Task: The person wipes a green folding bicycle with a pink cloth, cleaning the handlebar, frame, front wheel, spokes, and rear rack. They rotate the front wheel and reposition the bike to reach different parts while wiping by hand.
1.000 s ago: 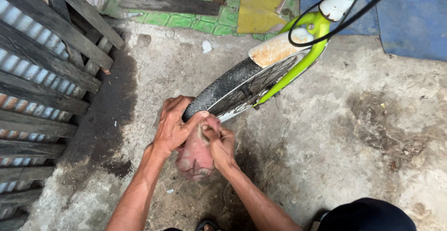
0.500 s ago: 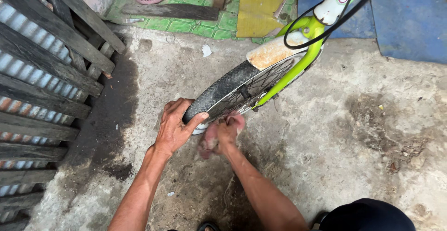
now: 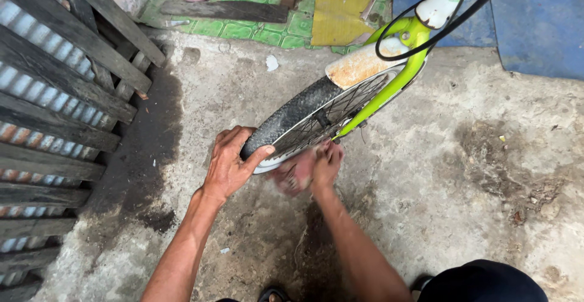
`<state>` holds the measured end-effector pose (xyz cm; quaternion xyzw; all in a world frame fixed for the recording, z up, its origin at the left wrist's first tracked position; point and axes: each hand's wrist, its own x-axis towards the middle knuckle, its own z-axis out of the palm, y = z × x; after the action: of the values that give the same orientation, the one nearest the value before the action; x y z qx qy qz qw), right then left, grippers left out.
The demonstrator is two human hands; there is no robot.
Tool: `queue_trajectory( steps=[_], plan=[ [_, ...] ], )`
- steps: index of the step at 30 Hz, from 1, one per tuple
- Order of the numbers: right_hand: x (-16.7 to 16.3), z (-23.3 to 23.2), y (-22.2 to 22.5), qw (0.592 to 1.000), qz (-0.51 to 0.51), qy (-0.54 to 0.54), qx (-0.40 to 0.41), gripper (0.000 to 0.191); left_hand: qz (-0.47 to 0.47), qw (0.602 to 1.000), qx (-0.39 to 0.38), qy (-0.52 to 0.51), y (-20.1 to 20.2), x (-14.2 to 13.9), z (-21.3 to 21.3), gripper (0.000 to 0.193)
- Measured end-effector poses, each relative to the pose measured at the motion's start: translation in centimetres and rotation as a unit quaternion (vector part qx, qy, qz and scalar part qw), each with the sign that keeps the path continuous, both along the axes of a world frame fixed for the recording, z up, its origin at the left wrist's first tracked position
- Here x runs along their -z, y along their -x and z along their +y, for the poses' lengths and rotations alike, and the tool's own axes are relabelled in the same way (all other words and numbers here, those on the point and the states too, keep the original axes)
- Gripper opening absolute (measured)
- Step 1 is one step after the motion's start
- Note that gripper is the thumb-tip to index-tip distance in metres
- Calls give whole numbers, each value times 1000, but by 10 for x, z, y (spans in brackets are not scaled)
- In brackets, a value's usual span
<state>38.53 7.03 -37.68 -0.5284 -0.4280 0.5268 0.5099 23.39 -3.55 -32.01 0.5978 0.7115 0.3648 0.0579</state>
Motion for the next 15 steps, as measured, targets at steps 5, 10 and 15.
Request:
queue_trajectory(
  steps=[5, 10, 15],
  plan=[
    [14, 13, 3, 990, -62, 90, -94, 25, 4, 1000, 9, -16, -1, -2, 1, 39],
    [-8, -10, -2, 957, -62, 190, -212, 31, -14, 1000, -2, 2, -2, 3, 3, 39],
    [-16, -13, -10, 949, 305, 84, 9, 25, -11, 1000, -9, 15, -2, 4, 1, 40]
  ],
)
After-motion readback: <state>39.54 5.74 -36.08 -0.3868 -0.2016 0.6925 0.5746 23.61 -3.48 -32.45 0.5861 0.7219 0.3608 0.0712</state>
